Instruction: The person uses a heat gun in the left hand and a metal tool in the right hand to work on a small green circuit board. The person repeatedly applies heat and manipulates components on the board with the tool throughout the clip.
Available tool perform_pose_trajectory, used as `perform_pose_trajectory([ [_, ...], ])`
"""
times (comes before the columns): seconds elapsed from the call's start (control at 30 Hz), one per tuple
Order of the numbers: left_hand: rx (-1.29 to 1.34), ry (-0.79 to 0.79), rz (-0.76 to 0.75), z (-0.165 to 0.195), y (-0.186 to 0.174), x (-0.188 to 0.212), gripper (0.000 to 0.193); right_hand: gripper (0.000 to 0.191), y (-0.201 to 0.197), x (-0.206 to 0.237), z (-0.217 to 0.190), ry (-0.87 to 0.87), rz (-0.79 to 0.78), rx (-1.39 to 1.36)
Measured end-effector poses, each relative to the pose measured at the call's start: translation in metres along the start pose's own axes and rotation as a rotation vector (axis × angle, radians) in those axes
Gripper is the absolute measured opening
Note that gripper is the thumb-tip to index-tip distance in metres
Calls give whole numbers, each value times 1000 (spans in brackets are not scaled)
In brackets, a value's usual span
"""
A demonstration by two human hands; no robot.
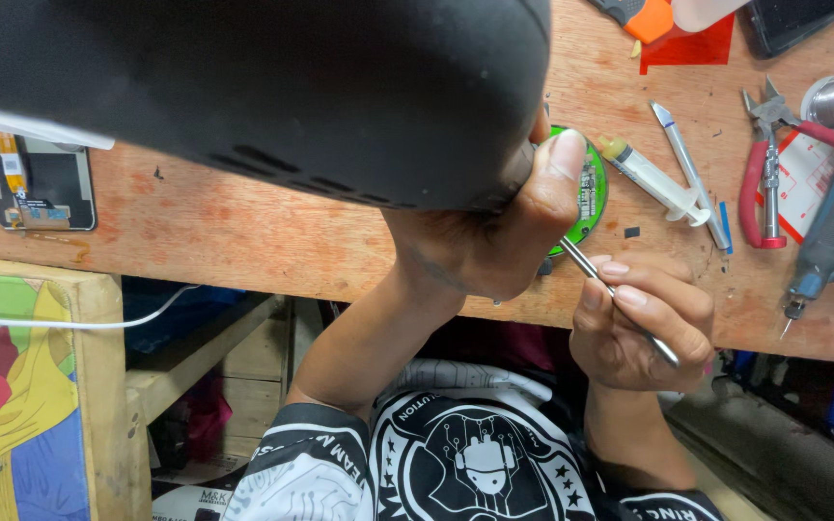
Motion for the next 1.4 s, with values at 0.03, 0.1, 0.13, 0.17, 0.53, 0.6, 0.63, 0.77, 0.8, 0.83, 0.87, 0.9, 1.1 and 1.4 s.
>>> perform_pose_trajectory([
  [0.03, -86, 105, -19, 8, 1, -3, 13, 31, -1, 1, 1, 17, 15, -4],
  [0.1, -417, 546, -108, 35, 13, 3, 14, 32, -2, 0, 2, 37, 32, -10],
  [0.13, -253, 381, -62, 24, 6, -3, 14, 31, -2, 0, 2, 41, 35, -12],
  [0.17, -92, 215, -17, 12, 2, -4, 14, 31, 0, -1, 2, 37, 23, -14],
  [0.53, 145, 4, 25, -11, -1, 7, 17, 27, 6, -10, -6, 3, -31, 33],
  [0.6, 60, 73, 16, -5, -1, 5, 16, 27, 7, -11, -5, -1, -24, 31],
  [0.63, -4, 138, 2, 1, 0, 5, 15, 27, 7, -11, -6, -3, -26, 30],
  [0.77, -342, 465, -106, 18, 7, 6, 13, 26, 7, -11, -6, -2, -24, 23],
  [0.8, -402, 506, -112, 19, 9, 7, 13, 26, 7, -11, -5, 0, -21, 19],
  [0.83, -391, 501, -112, 19, 8, 7, 13, 26, 8, -11, -5, 2, -25, 19],
  [0.87, -380, 495, -110, 19, 8, 8, 13, 26, 8, -11, -5, 4, -29, 20],
  [0.9, -368, 490, -109, 19, 9, 8, 13, 27, 8, -11, -6, 5, -33, 21],
  [1.1, 47, 96, 30, -5, -1, 6, 15, 27, 7, -11, -4, 16, -27, 14],
  [1.4, 163, -2, 23, -13, -1, 8, 18, 26, 6, -9, -3, 19, -1, 11],
])
Point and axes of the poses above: each hand's wrist, its own x-axis away from the middle knuckle, its own y-axis out of the palm, z = x × y, the point moved 8 cm from there along -x, towards the middle knuckle, and after that the axes turned 1 degree about z, right-handed, at the moved point
